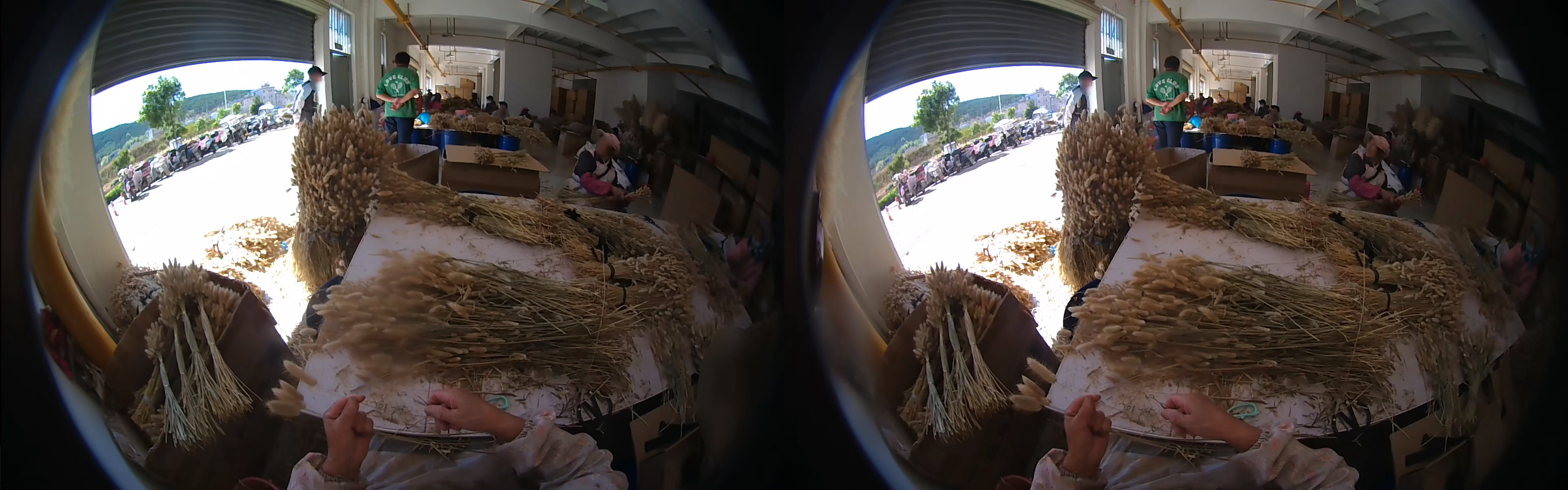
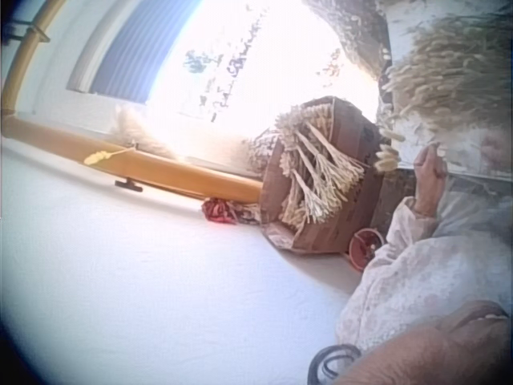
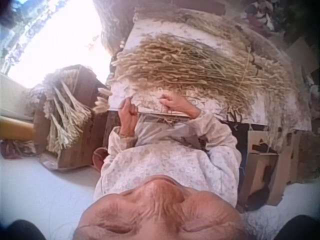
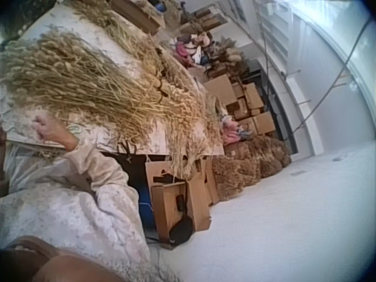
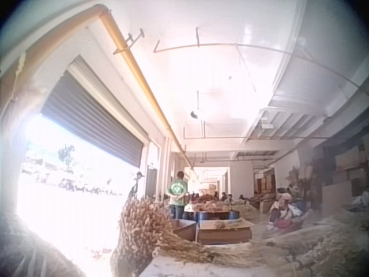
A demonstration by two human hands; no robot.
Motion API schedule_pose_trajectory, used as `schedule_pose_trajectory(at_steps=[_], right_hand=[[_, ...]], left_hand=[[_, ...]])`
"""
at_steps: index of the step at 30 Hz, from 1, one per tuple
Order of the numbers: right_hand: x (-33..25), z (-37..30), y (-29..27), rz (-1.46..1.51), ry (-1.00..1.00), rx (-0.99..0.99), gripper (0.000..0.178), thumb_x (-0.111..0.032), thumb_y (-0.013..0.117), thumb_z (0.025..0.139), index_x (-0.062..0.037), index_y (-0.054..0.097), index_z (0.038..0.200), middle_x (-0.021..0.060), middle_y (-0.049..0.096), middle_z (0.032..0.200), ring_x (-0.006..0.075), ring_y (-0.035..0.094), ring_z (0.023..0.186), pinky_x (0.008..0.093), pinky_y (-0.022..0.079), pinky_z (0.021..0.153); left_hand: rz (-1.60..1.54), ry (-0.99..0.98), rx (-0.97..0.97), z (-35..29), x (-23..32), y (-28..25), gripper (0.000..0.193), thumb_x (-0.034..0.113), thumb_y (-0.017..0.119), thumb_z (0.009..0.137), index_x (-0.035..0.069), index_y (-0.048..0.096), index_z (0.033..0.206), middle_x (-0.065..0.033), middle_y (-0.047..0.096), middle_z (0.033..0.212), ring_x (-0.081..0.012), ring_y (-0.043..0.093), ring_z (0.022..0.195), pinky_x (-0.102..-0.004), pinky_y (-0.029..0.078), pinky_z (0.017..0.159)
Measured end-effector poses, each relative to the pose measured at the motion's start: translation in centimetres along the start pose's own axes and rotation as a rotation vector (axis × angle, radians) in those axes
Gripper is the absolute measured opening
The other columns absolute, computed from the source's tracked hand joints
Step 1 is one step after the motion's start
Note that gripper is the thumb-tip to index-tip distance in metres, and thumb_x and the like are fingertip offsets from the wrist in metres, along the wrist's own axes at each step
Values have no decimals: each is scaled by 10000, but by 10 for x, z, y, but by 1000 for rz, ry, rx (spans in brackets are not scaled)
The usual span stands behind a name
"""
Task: The person repeatedly picks up dried plant stalks from a table, aligns them, and trims the ends with scissors. The trimmed stalks are placed into a cardboard box beside the table. The person continues this cycle throughout the clip.
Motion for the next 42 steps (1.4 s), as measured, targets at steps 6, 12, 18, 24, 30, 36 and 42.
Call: schedule_pose_trajectory(at_steps=[6,12,18,24,30,36,42], right_hand=[[-5,-23,-25,-253,-46,317,210,-217,536,936,-18,572,882,78,614,602,189,633,555,341,467,532],[10,-37,-36,-414,-35,378,249,-249,553,931,-9,575,867,89,596,587,234,599,538,373,456,540],[41,-55,-63,-291,43,359,287,-271,530,953,0,590,881,89,609,627,224,591,558,371,449,542],[60,-74,-92,-503,42,422,304,-336,500,977,-45,582,997,81,629,674,223,626,572,390,478,543],[76,-95,-116,-723,-89,637,275,-332,516,961,-65,581,948,125,568,603,312,517,465,444,433,458],[85,-116,-119,-898,-136,862,243,-316,574,914,-73,562,914,131,572,561,323,566,484,446,453,455],[94,-128,-130,-918,-143,1003,216,-300,614,885,-93,553,894,102,522,500,282,555,444,402,447,419]], left_hand=[[11,-51,-8,6,-20,-4,122,136,560,944,18,592,944,67,305,497,-43,257,419,-239,234,420],[-33,-61,53,14,-24,-12,148,158,545,955,15,586,951,67,292,493,-50,246,409,-242,230,413],[-20,-22,94,28,-22,-31,160,219,533,965,64,562,988,78,225,493,-44,184,391,-236,188,374],[-51,-99,184,34,-37,-35,217,160,482,986,16,541,1139,60,216,511,-53,202,409,-230,213,383],[-137,-120,250,33,-32,-33,231,168,455,999,12,536,1148,61,197,538,-50,204,433,-218,212,394],[-91,-163,178,35,-43,-30,251,181,466,997,26,539,1180,57,215,543,-58,215,445,-217,233,405],[-80,-175,173,33,-42,-28,273,195,412,1013,28,530,1194,64,217,542,-57,213,447,-218,235,410]])
Point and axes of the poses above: each hand's wrist, its own z-axis towards the middle knuckle, its own y-axis out of the palm, x = y × z, the point moved 5 cm from there along z, towards the middle knuckle
